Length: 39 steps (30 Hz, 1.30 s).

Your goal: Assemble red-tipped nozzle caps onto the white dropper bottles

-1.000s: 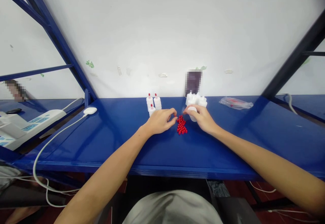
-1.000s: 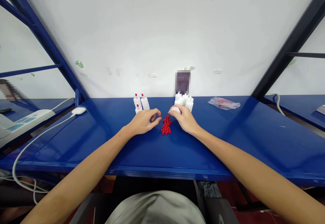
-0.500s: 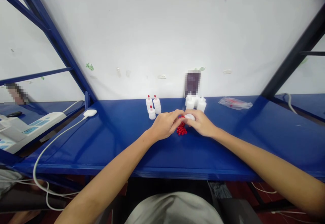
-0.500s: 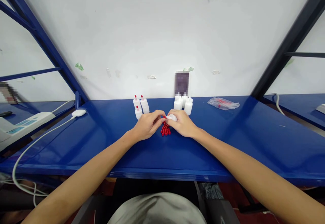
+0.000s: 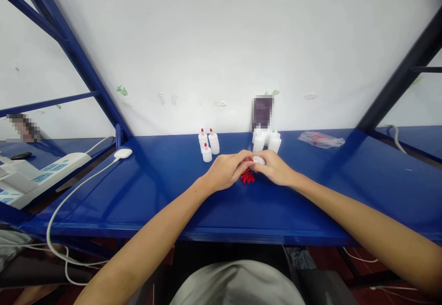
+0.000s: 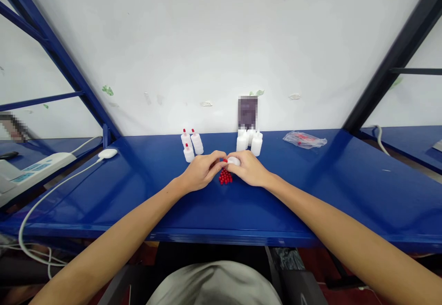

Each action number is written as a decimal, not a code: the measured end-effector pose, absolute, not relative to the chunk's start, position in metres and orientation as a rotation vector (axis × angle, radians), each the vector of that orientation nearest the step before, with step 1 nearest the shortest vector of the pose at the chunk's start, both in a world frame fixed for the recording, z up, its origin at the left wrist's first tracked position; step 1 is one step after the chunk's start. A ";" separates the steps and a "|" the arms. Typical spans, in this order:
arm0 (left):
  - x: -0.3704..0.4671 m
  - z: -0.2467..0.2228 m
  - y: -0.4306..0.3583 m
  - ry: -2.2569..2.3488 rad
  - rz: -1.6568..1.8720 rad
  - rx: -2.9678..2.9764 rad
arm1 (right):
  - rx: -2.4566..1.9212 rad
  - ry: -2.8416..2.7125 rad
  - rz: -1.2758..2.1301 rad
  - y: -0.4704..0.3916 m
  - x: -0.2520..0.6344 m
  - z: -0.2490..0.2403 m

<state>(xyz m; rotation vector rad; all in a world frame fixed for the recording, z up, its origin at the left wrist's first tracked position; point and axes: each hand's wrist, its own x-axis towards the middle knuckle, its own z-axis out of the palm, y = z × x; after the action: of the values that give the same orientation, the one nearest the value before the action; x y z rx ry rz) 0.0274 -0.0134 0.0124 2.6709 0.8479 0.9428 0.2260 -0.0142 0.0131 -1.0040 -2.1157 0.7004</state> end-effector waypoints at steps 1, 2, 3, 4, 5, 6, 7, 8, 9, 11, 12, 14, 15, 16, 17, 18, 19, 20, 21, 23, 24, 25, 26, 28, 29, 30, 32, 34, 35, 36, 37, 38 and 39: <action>0.027 0.012 -0.013 0.852 0.948 2.672 | -1.008 -2.118 0.701 -0.014 0.226 0.014; 0.027 0.012 -0.013 0.856 0.952 2.674 | -1.008 -2.119 0.694 -0.014 0.226 0.014; 0.027 0.012 -0.013 0.861 0.953 2.677 | -1.008 -2.117 0.679 -0.014 0.227 0.015; 0.027 0.011 -0.013 0.867 0.950 2.680 | -1.008 -2.114 0.663 -0.014 0.227 0.015; 0.027 0.011 -0.013 0.873 0.945 2.685 | -1.008 -2.108 0.652 -0.014 0.227 0.016; 0.027 0.011 -0.013 0.879 0.943 2.689 | -1.007 -2.101 0.650 -0.015 0.227 0.016; 0.027 0.011 -0.012 0.881 0.943 2.691 | -1.005 -2.096 0.657 -0.015 0.227 0.016; 0.027 0.011 -0.012 0.878 0.947 2.691 | -1.000 -2.095 0.665 -0.015 0.228 0.015; 0.027 0.011 -0.012 0.873 0.953 2.687 | -0.989 -2.095 0.670 -0.015 0.228 0.015; 0.027 0.011 -0.011 0.856 0.970 2.674 | -0.944 -2.106 0.680 -0.015 0.229 0.014; 0.027 0.011 -0.011 0.847 0.978 2.667 | -0.910 -2.116 0.690 -0.015 0.230 0.013; 0.027 0.011 -0.011 0.829 0.991 2.655 | -0.841 -2.129 0.743 -0.014 0.231 0.012; 0.027 0.011 -0.012 0.822 0.991 2.651 | -0.817 -2.129 0.778 -0.014 0.232 0.011; 0.027 0.011 -0.012 0.814 0.987 2.649 | -0.806 -2.126 0.810 -0.013 0.232 0.011; 0.027 0.011 -0.013 0.805 0.978 2.650 | -0.810 -2.119 0.836 -0.013 0.232 0.010; 0.027 0.011 -0.013 0.796 0.966 2.653 | -0.823 -2.114 0.857 -0.012 0.232 0.010; 0.028 0.012 -0.014 0.786 0.952 2.656 | -0.841 -2.111 0.870 -0.012 0.231 0.010; 0.028 0.012 -0.014 0.775 0.936 2.659 | -0.858 -2.112 0.872 -0.012 0.230 0.010; 0.028 0.012 -0.015 0.763 0.920 2.659 | -0.874 -2.117 0.863 -0.012 0.229 0.010; 0.028 0.012 -0.015 0.742 0.897 2.653 | -0.900 -2.130 0.826 -0.012 0.228 0.011; 0.028 0.012 -0.015 0.735 0.889 2.646 | -0.906 -2.139 0.806 -0.012 0.227 0.012; 0.028 0.012 -0.015 0.728 0.884 2.636 | -0.905 -2.148 0.792 -0.012 0.227 0.012; 0.028 0.012 -0.015 0.724 0.883 2.622 | -0.898 -2.156 0.784 -0.012 0.227 0.012; 0.028 0.013 -0.015 0.713 0.883 2.590 | -0.870 -2.170 0.784 -0.013 0.228 0.011; 0.028 0.013 -0.015 0.703 0.885 2.573 | -0.855 -2.174 0.784 -0.013 0.228 0.010; 0.028 0.013 -0.015 0.692 0.891 2.557 | -0.843 -2.176 0.782 -0.012 0.228 0.009; 0.030 0.011 -0.015 0.675 0.907 2.525 | -0.835 -2.174 0.777 -0.012 0.228 0.007; 0.033 0.009 -0.015 0.668 0.928 2.494 | -0.837 -2.160 0.778 -0.011 0.228 0.006; 0.034 0.008 -0.015 0.666 0.945 2.478 | -0.840 -2.150 0.784 -0.011 0.227 0.006; 0.034 0.007 -0.014 0.667 0.976 2.459 | -0.843 -2.135 0.792 -0.010 0.227 0.006; 0.034 0.007 -0.013 0.680 1.028 2.433 | -0.850 -2.116 0.796 -0.009 0.227 0.005; 0.032 0.008 -0.010 0.711 1.110 2.399 | -0.862 -2.091 0.796 -0.008 0.226 0.005; 0.028 0.009 -0.007 0.765 1.219 2.356 | -0.885 -2.063 0.792 -0.008 0.226 0.004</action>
<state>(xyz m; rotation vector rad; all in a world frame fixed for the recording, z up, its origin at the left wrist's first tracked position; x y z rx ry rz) 0.0278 -0.0069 0.0092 2.3559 0.7645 1.2191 0.2261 -0.0079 0.0045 -0.8849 -2.0632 0.7918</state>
